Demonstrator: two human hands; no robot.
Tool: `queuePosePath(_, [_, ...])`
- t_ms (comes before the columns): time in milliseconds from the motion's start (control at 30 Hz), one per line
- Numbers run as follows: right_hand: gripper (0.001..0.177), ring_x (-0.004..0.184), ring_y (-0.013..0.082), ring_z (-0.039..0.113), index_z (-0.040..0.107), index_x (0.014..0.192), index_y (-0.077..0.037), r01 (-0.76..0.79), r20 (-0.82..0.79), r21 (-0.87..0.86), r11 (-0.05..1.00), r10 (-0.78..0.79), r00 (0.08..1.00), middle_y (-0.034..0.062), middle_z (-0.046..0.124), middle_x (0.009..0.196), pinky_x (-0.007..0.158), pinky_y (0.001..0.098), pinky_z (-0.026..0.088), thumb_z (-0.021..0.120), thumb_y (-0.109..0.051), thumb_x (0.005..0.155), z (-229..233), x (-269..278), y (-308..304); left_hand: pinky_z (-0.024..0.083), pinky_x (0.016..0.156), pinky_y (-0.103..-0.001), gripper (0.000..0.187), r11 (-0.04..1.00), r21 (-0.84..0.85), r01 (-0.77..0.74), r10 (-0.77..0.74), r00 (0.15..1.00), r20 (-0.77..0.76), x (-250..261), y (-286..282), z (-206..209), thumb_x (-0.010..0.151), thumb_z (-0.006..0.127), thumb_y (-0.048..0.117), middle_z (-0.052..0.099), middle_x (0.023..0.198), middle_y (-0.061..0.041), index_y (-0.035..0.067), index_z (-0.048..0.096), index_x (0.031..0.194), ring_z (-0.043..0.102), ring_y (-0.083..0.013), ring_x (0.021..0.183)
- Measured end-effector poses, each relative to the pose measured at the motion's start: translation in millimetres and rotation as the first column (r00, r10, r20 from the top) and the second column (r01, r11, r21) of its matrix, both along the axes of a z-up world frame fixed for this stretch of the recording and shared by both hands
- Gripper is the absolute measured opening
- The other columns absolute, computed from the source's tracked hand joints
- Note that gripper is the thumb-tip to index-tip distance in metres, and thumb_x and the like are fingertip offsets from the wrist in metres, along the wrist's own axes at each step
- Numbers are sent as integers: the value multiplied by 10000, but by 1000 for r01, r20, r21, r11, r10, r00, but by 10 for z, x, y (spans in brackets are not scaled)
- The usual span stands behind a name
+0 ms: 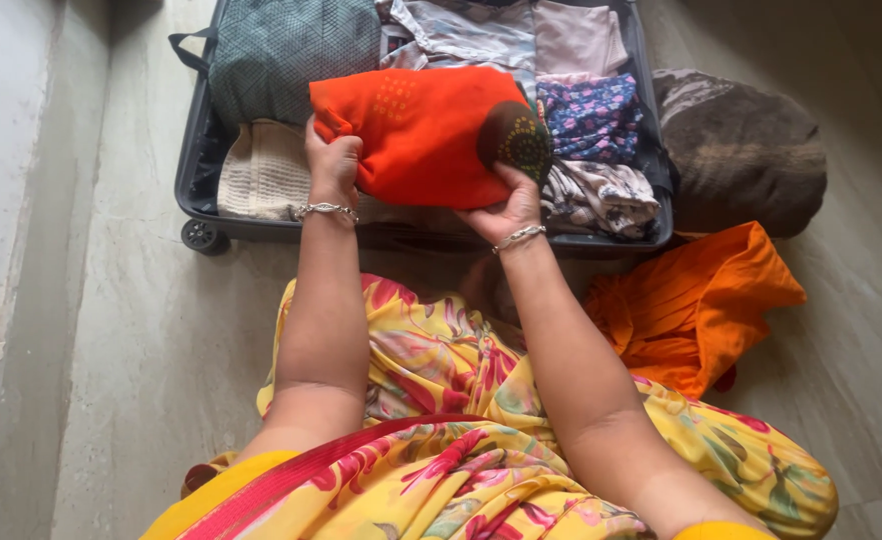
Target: Packing and organizing various clothes and a towel into a black suitcase.
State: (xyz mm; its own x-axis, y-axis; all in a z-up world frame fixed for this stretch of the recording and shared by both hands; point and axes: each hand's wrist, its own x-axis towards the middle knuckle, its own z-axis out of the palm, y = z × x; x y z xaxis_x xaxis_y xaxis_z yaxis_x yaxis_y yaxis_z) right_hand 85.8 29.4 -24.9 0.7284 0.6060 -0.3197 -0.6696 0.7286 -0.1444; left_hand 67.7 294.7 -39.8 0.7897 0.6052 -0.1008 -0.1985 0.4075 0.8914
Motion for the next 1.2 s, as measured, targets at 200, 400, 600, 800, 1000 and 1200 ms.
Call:
queuePosePath(200, [658,1283,397,501,604,1316,-193,-27,-11,-185,982,25,1000,126,615,1354,1052,657,370,804,-398,723,61,-17,85,646,805,-317,912,973,230,29,25,973,-229,-265,453,331,663,521,-197,692,1204,-133,46,375,1530,748,-220,968])
queuePosePath(400, [420,1222,371,603,649,1191,-189,-284,87,-379,881,339,937,59,683,1260,1053,609,451,801,-191,799,-120,96,633,611,758,-374,703,847,487,-215,375,890,-260,-721,1003,281,718,516,-171,753,1187,-173,66,571,1377,780,-270,931])
queuePosePath(600, [375,1048,373,723,674,1173,62,-331,168,-662,672,564,809,205,727,1137,958,541,568,687,46,799,-718,330,976,530,936,-464,542,526,834,-165,676,676,-292,-674,1222,-112,796,635,-70,701,1173,-186,118,611,1303,685,-397,1089])
queuePosePath(800, [621,1103,315,669,586,1305,66,258,318,-943,211,801,508,207,708,1219,946,358,533,760,-54,720,-189,244,782,361,985,-704,738,245,961,-129,857,492,-152,-713,677,712,675,743,30,493,1375,-148,170,541,1371,507,-332,1294])
queuePosePath(1000, [1104,1640,354,167,110,1711,-118,935,709,-321,150,692,133,181,192,1771,1378,466,180,789,-320,864,175,187,1029,239,1205,-687,684,194,974,119,682,697,-221,-336,870,48,910,646,71,398,1609,-38,246,451,1541,342,-306,1548])
queuePosePath(1200, [1249,1585,379,-108,84,1662,-317,914,155,-372,164,981,-113,70,-18,1747,1219,702,-22,747,-825,733,228,-50,1674,241,1262,-533,952,436,891,124,370,878,-303,-206,1117,-461,830,661,99,90,1724,-154,173,207,1663,174,-397,1558])
